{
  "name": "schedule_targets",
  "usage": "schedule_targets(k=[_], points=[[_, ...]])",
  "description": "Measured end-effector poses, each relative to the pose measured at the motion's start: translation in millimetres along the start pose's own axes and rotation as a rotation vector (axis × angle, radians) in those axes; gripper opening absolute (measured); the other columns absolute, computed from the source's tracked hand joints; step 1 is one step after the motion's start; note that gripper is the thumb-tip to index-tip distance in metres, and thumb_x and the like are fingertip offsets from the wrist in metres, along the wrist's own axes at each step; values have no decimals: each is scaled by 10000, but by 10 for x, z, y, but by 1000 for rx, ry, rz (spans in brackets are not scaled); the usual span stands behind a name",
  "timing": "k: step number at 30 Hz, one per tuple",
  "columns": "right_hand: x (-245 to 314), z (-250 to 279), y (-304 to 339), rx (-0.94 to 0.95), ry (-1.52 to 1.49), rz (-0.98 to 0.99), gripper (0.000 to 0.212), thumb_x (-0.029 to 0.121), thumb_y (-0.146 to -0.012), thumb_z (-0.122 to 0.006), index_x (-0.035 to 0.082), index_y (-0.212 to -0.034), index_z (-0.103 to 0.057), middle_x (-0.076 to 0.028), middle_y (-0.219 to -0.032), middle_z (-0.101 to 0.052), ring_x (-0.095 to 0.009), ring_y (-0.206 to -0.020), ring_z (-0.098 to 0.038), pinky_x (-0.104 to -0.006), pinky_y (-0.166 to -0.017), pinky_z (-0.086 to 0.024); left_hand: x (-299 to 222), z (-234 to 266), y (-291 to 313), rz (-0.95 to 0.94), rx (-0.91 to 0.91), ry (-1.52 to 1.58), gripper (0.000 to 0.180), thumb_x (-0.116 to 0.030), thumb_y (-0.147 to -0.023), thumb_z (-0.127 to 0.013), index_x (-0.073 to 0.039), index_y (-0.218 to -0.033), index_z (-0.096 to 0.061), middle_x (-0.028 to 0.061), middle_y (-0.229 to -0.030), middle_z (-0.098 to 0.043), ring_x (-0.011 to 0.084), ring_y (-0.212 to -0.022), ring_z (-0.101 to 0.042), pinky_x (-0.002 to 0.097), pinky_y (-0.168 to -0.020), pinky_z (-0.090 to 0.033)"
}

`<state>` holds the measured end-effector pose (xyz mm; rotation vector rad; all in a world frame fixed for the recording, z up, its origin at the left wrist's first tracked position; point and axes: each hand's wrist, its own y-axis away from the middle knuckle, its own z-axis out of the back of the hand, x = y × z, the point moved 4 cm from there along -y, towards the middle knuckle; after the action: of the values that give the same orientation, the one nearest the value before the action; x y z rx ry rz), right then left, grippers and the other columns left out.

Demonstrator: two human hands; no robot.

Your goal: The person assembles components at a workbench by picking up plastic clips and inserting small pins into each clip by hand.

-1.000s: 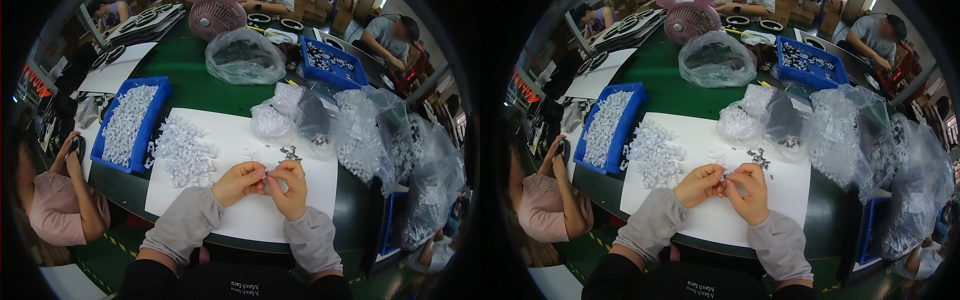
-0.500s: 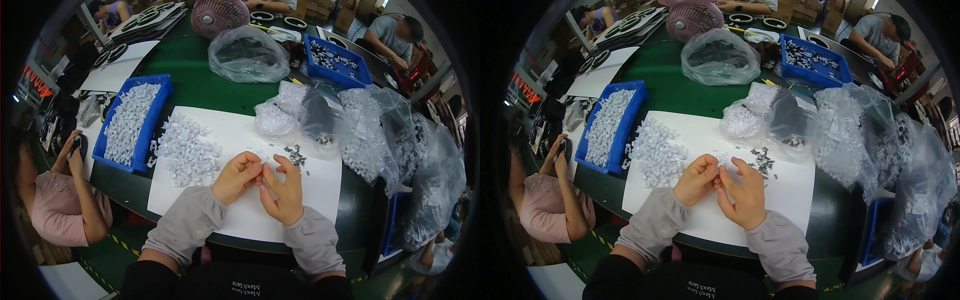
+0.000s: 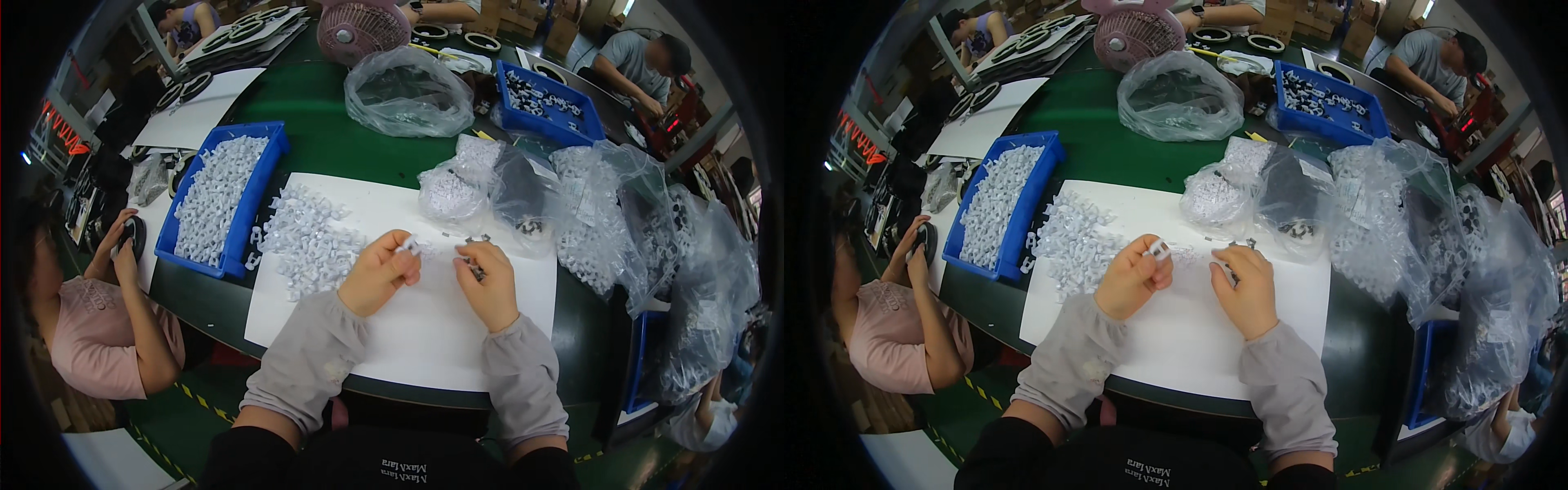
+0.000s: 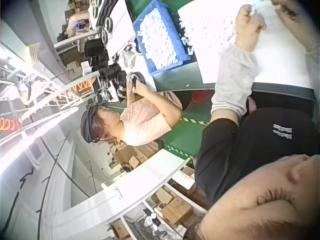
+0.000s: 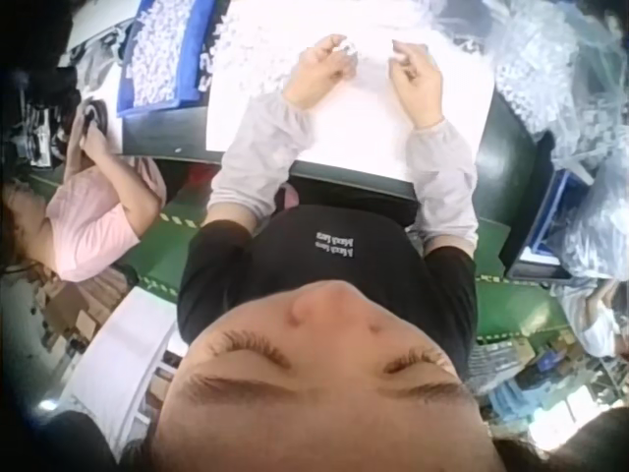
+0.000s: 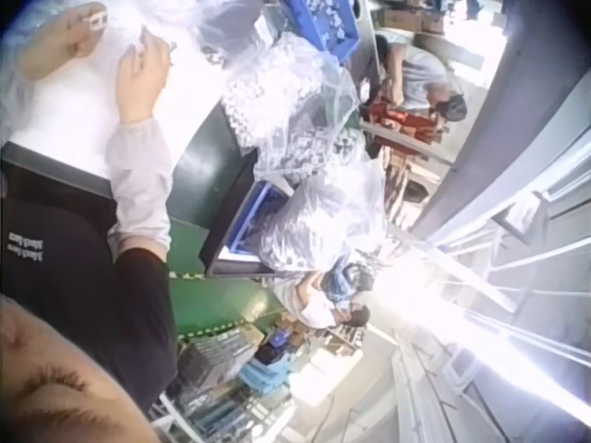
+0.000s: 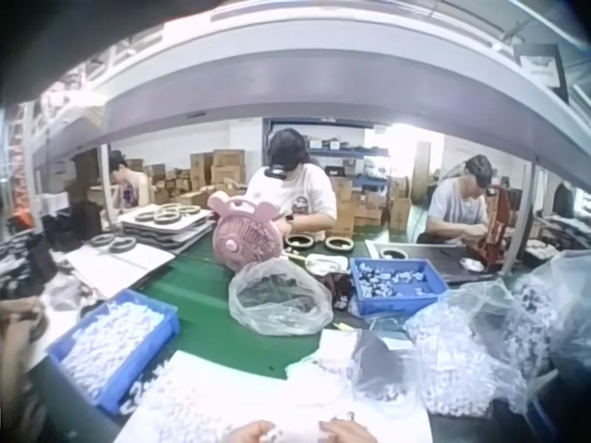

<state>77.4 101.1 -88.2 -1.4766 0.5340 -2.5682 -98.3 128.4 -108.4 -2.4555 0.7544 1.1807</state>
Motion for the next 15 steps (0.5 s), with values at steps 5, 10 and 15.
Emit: schedule_targets(k=[5, 10, 15], points=[[-48, -193, 53, 106, 322, 160, 63, 94, -724, -683, 97, -786, -684, -6, -823, -591, -218, -806, -532, -361, -756, -363, -87, 72, -5, -58, -78, 228, 194, -174, -938, -526, -45, -1074, -474, 14, -842, -484, 115, -740, -427, 268, -686, -384], [21, -328, 56, 144, 410, 196, 60, 109, -713, -690, 97, -768, -670, -17, -776, -561, -225, -815, -529, -367, -759, -355, -80, 31, 9, -28, -95, 128, 275, -284, -920, -563, -63, -1043, -456, 4, -831, -429, 117, -732, -400, 263, -662, -361], [-50, -302, 113, 199, 422, 98, 72, 57, -710, -671, 45, -769, -633, -97, -781, -585, -266, -716, -567, -379, -644, -436, -50, 35, 26, 2, -35, 114, 260, -263, -903, -592, -67, -1014, -464, -2, -830, -438, 116, -735, -408, 273, -669, -367]])
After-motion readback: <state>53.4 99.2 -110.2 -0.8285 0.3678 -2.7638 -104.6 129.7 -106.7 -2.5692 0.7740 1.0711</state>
